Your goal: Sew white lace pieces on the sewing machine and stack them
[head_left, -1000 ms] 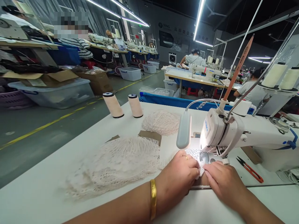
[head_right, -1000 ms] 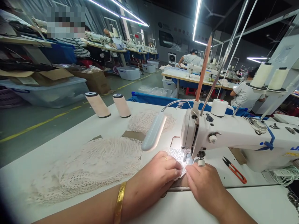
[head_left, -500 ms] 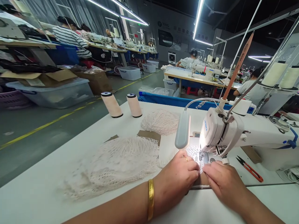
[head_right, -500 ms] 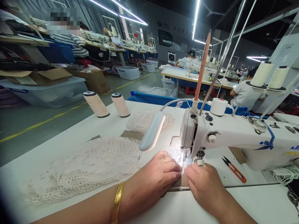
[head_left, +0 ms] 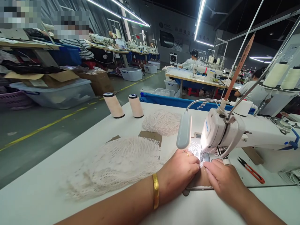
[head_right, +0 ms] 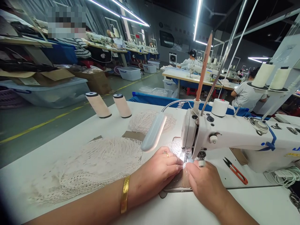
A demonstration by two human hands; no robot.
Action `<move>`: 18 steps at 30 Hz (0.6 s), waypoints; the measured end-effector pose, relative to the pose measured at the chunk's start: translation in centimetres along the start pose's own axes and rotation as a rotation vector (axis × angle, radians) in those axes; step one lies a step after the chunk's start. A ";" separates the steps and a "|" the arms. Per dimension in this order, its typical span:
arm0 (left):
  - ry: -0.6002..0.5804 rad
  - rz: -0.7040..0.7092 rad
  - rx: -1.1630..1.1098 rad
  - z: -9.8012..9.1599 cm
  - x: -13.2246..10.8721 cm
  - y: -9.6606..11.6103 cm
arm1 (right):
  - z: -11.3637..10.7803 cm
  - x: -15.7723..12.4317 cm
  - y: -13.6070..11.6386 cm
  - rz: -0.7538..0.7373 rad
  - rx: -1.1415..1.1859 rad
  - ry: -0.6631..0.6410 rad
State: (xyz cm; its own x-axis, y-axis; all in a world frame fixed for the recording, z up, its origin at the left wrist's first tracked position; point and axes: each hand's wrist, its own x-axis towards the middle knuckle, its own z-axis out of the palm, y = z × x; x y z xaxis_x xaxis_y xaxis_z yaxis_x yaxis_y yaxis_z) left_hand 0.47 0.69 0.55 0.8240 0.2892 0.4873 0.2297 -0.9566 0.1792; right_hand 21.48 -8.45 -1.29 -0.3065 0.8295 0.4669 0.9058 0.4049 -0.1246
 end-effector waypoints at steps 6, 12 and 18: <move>-0.021 -0.034 0.017 0.2 0.3 -0.5 | 0.5 0.0 0.1 0.041 -0.009 -0.002; -0.041 -0.072 -0.030 -0.6 0.2 -0.6 | 0.3 -0.2 0.2 0.007 -0.034 0.029; -0.017 -0.220 0.022 -2.0 0.3 -1.4 | -0.7 0.6 -2.3 -0.222 0.129 0.072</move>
State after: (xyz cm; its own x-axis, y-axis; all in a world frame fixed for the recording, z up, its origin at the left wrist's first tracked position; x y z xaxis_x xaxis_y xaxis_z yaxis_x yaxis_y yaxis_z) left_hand -0.60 2.16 2.17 0.7613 0.4902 0.4244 0.4159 -0.8714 0.2603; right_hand 19.41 -9.13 -0.13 -0.4676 0.6872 0.5560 0.7726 0.6233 -0.1207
